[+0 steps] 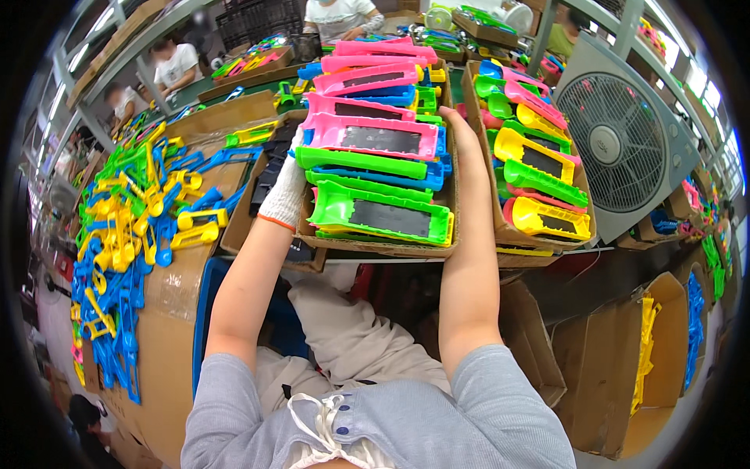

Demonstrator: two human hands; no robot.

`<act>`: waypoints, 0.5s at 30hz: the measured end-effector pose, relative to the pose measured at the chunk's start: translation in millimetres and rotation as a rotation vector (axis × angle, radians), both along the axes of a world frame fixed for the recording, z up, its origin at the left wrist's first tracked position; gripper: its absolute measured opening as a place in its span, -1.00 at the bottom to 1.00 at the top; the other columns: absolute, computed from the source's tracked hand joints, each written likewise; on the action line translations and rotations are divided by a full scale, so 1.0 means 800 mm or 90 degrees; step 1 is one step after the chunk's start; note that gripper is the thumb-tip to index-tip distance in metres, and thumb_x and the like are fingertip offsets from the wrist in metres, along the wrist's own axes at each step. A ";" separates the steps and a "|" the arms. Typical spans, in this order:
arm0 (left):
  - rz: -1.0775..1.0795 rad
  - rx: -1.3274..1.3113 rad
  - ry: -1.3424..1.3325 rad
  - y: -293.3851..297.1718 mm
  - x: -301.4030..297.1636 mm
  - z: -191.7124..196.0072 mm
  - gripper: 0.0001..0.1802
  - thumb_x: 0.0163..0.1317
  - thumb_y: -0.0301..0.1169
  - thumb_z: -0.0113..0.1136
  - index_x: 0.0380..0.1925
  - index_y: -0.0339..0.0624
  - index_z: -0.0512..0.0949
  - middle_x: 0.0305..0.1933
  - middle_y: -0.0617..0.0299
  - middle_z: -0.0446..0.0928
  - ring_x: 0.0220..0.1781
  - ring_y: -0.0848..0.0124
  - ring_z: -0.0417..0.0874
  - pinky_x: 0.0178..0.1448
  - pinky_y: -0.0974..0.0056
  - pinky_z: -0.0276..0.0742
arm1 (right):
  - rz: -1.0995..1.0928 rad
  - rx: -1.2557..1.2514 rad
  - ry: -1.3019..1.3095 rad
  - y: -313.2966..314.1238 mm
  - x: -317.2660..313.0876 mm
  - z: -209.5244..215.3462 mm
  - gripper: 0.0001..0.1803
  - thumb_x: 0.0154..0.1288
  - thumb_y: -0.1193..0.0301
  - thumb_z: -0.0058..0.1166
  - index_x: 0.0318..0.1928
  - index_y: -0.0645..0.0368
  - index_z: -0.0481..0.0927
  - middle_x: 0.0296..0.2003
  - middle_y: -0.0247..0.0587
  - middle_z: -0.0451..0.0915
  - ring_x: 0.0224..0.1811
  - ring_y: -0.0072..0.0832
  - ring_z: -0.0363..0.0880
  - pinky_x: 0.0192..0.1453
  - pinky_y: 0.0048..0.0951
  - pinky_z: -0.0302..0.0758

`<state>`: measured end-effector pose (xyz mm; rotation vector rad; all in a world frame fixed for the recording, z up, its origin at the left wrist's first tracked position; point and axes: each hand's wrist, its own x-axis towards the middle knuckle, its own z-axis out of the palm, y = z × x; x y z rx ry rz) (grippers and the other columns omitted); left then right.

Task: Assemble plastic toy parts by fitting components together.

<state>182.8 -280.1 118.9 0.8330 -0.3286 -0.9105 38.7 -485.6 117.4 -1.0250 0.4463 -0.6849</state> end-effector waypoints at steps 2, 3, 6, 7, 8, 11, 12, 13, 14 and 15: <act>-0.018 0.021 -0.002 -0.028 0.006 -0.001 -0.37 0.31 0.14 -0.20 0.16 -0.08 0.33 0.11 0.17 0.46 0.06 0.29 0.51 0.16 0.20 0.42 | -0.063 -0.036 0.015 -0.044 0.009 -0.030 -0.54 0.08 0.16 0.16 -0.06 0.17 0.54 -0.19 -0.18 0.58 -0.17 -0.43 0.52 -0.05 -0.43 0.41; -0.016 0.035 -0.003 -0.035 0.012 -0.004 -0.37 0.31 0.14 -0.21 0.16 -0.08 0.34 0.11 0.17 0.46 0.06 0.29 0.51 0.16 0.20 0.42 | -0.044 0.010 0.028 -0.034 0.011 -0.024 -0.54 0.07 0.15 0.17 -0.06 0.16 0.54 -0.17 -0.19 0.57 -0.13 -0.44 0.50 -0.02 -0.44 0.38; -0.026 0.074 0.005 -0.051 0.021 -0.015 -0.37 0.31 0.13 -0.21 0.16 -0.08 0.34 0.11 0.16 0.46 0.06 0.29 0.51 0.16 0.20 0.42 | -0.138 -0.075 0.056 -0.025 0.013 -0.021 -0.55 0.06 0.14 0.17 -0.11 0.16 0.57 -0.16 -0.22 0.56 -0.11 -0.44 0.48 0.02 -0.47 0.34; -0.031 0.084 0.007 -0.057 0.022 -0.018 -0.38 0.31 0.13 -0.21 0.15 -0.09 0.34 0.11 0.16 0.46 0.06 0.29 0.51 0.16 0.20 0.42 | -0.143 -0.070 0.058 -0.041 0.015 -0.033 -0.55 0.06 0.14 0.17 -0.11 0.16 0.57 -0.16 -0.22 0.56 -0.11 -0.44 0.48 0.02 -0.47 0.34; -0.034 0.092 0.008 -0.061 0.022 -0.019 -0.38 0.31 0.13 -0.21 0.15 -0.09 0.34 0.11 0.16 0.46 0.06 0.29 0.51 0.16 0.20 0.42 | -0.106 -0.038 0.051 -0.063 0.020 -0.050 -0.57 0.06 0.14 0.17 -0.13 0.16 0.58 -0.14 -0.22 0.56 -0.09 -0.43 0.47 0.04 -0.47 0.32; -0.024 0.115 0.018 -0.056 0.029 -0.027 -0.38 0.32 0.13 -0.21 0.15 -0.09 0.35 0.10 0.15 0.46 0.05 0.28 0.51 0.16 0.20 0.42 | -0.094 -0.021 0.076 -0.060 0.028 -0.055 -0.53 0.10 0.13 0.14 -0.07 0.20 0.55 -0.07 -0.19 0.53 -0.04 -0.39 0.45 0.07 -0.44 0.31; -0.024 0.120 0.019 -0.054 0.030 -0.029 -0.39 0.32 0.12 -0.21 0.14 -0.09 0.35 0.10 0.15 0.46 0.05 0.28 0.51 0.16 0.20 0.42 | -0.172 -0.072 0.102 -0.065 0.032 -0.063 -0.52 0.13 0.13 0.11 -0.03 0.21 0.53 -0.06 -0.17 0.52 -0.03 -0.39 0.45 0.08 -0.43 0.32; -0.024 0.125 0.020 -0.053 0.030 -0.029 -0.39 0.32 0.12 -0.21 0.14 -0.09 0.35 0.10 0.15 0.46 0.05 0.28 0.51 0.16 0.20 0.42 | -0.250 -0.125 0.127 -0.069 0.034 -0.069 -0.51 0.16 0.13 0.08 0.00 0.22 0.51 -0.05 -0.15 0.52 -0.02 -0.40 0.45 0.09 -0.42 0.32; -0.024 0.129 0.020 -0.052 0.029 -0.029 -0.39 0.32 0.12 -0.22 0.14 -0.09 0.35 0.10 0.15 0.46 0.05 0.28 0.51 0.16 0.20 0.42 | -0.329 -0.179 0.152 -0.074 0.033 -0.075 -0.49 0.19 0.13 0.06 0.04 0.23 0.49 -0.03 -0.14 0.52 -0.01 -0.40 0.45 0.09 -0.41 0.33; -0.024 0.132 0.021 -0.051 0.029 -0.030 -0.39 0.32 0.12 -0.22 0.14 -0.09 0.36 0.10 0.15 0.46 0.05 0.28 0.51 0.16 0.20 0.42 | -0.329 -0.180 0.153 -0.086 0.028 -0.089 -0.49 0.19 0.13 0.06 0.04 0.23 0.49 -0.03 -0.14 0.52 -0.01 -0.40 0.45 0.09 -0.41 0.33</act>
